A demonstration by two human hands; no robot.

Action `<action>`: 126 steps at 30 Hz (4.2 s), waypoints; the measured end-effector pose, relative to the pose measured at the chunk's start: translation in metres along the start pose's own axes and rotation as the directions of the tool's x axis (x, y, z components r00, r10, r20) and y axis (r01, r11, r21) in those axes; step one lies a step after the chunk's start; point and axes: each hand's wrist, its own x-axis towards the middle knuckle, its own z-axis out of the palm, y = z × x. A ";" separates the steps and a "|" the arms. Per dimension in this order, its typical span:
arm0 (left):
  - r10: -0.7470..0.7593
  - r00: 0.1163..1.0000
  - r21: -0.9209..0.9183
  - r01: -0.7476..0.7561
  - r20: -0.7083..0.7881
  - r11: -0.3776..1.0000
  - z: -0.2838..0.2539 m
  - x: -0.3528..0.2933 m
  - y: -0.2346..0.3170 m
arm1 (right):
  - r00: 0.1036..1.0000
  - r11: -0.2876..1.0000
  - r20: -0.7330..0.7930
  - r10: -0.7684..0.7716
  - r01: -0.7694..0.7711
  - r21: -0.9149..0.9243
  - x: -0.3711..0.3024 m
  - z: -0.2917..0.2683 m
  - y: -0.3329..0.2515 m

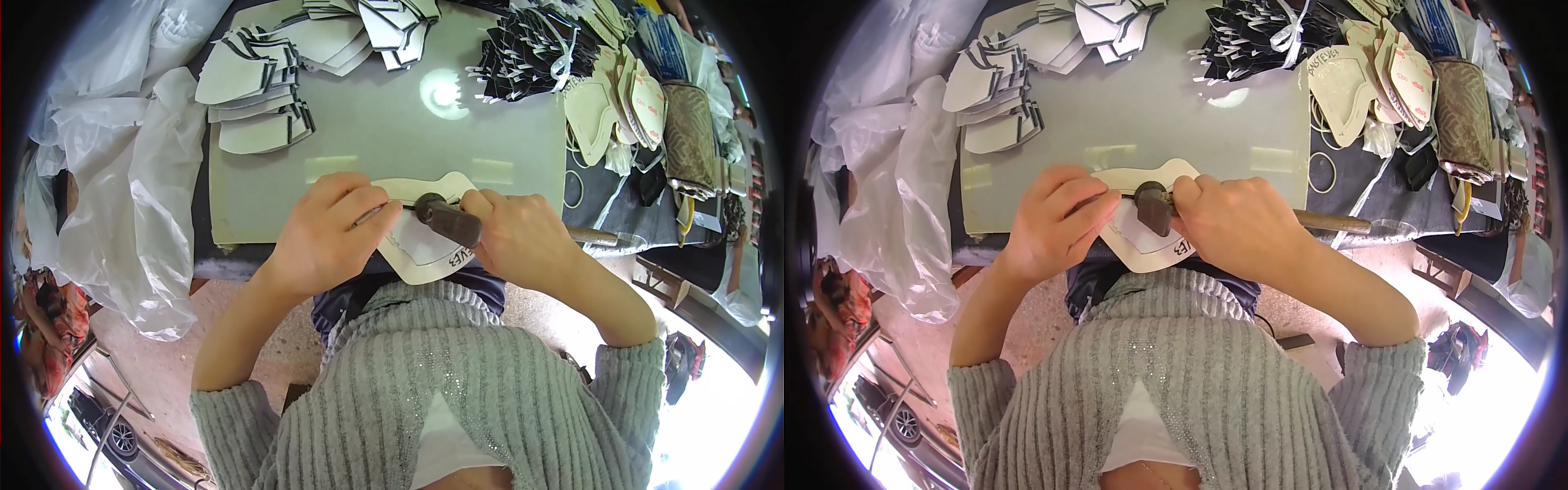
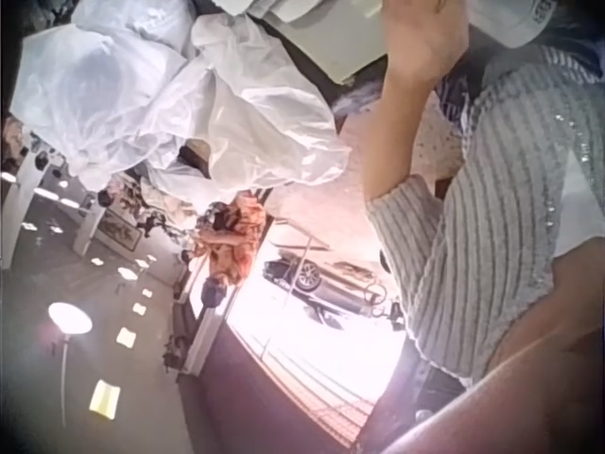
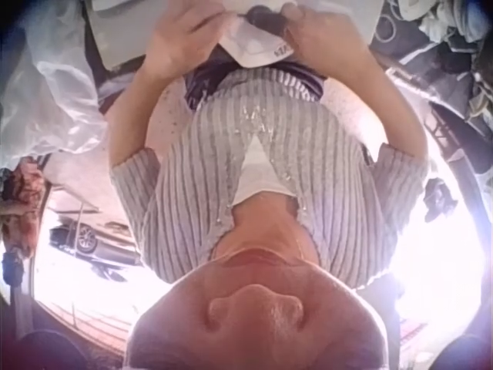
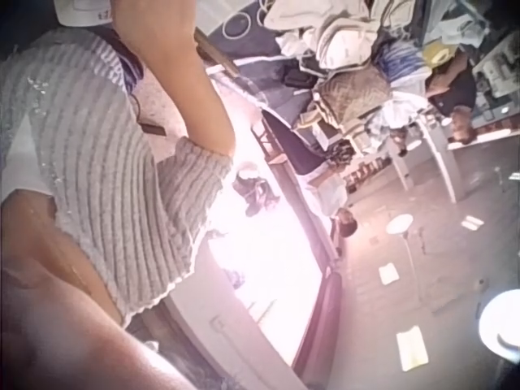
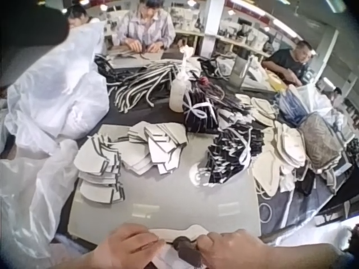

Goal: The worker is assembling and hammering shoe upper components at a factory workbench to secure the pieces together.

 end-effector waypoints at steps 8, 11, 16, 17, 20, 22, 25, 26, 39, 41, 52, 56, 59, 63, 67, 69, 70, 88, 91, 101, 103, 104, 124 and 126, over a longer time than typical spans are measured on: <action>0.056 0.998 0.025 -0.055 -0.018 0.998 0.002 -0.002 0.000 | 0.986 0.994 -0.158 -0.049 0.064 0.088 0.004 -0.007 -0.006; 0.047 0.999 0.009 -0.047 -0.023 0.999 0.001 -0.001 0.002 | 0.996 0.999 -0.075 -0.041 0.042 0.010 0.005 -0.009 -0.011; 0.026 0.999 0.000 -0.026 -0.027 1.000 0.000 -0.001 0.005 | 0.999 0.999 -0.029 -0.019 0.019 0.030 0.006 0.003 -0.007; -0.060 0.998 -0.076 0.057 -0.033 0.995 -0.002 0.000 0.006 | 0.999 0.999 -0.031 -0.022 0.023 0.030 0.007 0.003 -0.007; -0.172 0.985 -0.191 0.169 0.001 0.967 -0.008 0.001 0.005 | 1.000 0.999 -0.009 -0.029 0.029 0.018 0.008 0.002 -0.006; -0.195 0.980 -0.231 0.198 0.036 0.953 -0.009 0.001 0.003 | 0.999 0.999 -0.027 -0.028 0.029 0.022 0.007 0.002 -0.005; -0.053 0.998 -0.121 0.055 0.017 0.991 -0.010 -0.001 0.000 | 0.989 0.993 -0.113 -0.097 0.103 0.050 0.009 0.001 -0.003; -0.020 1.000 -0.051 0.020 0.012 0.998 -0.010 -0.004 0.000 | 0.989 0.993 -0.113 -0.096 0.102 0.051 0.009 0.000 -0.003; 0.074 0.997 0.098 -0.077 0.029 0.992 -0.008 -0.013 -0.001 | 0.985 0.993 -0.131 -0.109 0.114 0.031 0.014 -0.009 -0.013; 0.074 0.997 0.108 -0.077 0.030 0.991 -0.010 -0.011 0.000 | 0.972 0.991 -0.199 -0.126 0.133 0.025 0.014 -0.016 -0.014; 0.075 0.997 0.099 -0.075 0.001 0.992 -0.008 -0.010 0.002 | 0.977 0.991 -0.191 -0.099 0.114 0.071 0.019 -0.005 -0.014; 0.080 0.997 0.104 -0.079 -0.013 0.992 -0.006 -0.012 -0.001 | 0.973 0.993 -0.219 -0.079 0.096 0.072 0.020 -0.007 -0.010; 0.074 0.997 0.085 -0.071 -0.030 0.994 -0.006 -0.010 0.002 | 0.994 0.996 -0.067 -0.085 0.083 -0.030 0.021 -0.006 -0.015; 0.034 0.999 0.016 -0.034 -0.042 0.999 -0.007 -0.013 0.001 | 0.982 0.994 -0.154 -0.111 0.112 -0.004 0.025 -0.013 -0.009; -0.130 0.982 -0.142 0.111 -0.135 0.984 0.001 -0.019 0.004 | 0.961 0.983 -0.236 -0.141 0.165 0.085 0.024 -0.012 -0.016; -0.226 0.966 -0.169 0.204 -0.122 0.964 -0.001 -0.020 0.002 | 0.985 0.983 -0.056 -0.161 0.166 0.083 0.028 -0.007 -0.015; -0.221 0.968 -0.167 0.200 -0.121 0.966 -0.002 -0.020 0.001 | 0.985 0.983 -0.061 -0.159 0.164 0.083 0.028 -0.011 -0.015; -0.276 0.957 -0.199 0.288 0.089 0.937 -0.025 0.006 -0.006 | 0.976 0.982 -0.203 -0.071 0.104 0.158 0.012 0.002 -0.007; -0.266 0.962 -0.022 0.268 0.063 0.963 -0.017 0.013 -0.009 | 0.815 0.951 -0.564 0.133 0.055 0.304 0.010 0.006 0.000; -0.416 0.817 -0.121 0.403 -0.399 0.907 0.005 0.007 0.018 | 0.830 0.681 -0.341 0.441 -0.063 0.729 0.002 0.030 0.001; -0.450 0.800 -0.018 0.483 -0.397 0.875 0.011 -0.020 0.049 | 0.817 0.638 -0.353 0.456 -0.024 0.769 0.002 0.039 0.003; -0.469 0.811 0.046 0.515 -0.350 0.856 0.017 -0.033 0.062 | 0.807 0.598 -0.364 0.466 0.017 0.801 0.003 0.041 0.003; -0.443 0.818 0.045 0.492 -0.367 0.870 0.053 0.032 0.042 | 0.821 0.410 -0.341 0.457 0.146 0.900 -0.005 0.050 0.005; -0.363 0.867 0.141 0.429 -0.341 0.892 0.044 0.040 0.047 | 0.822 0.390 -0.341 0.457 0.160 0.907 -0.003 0.050 0.005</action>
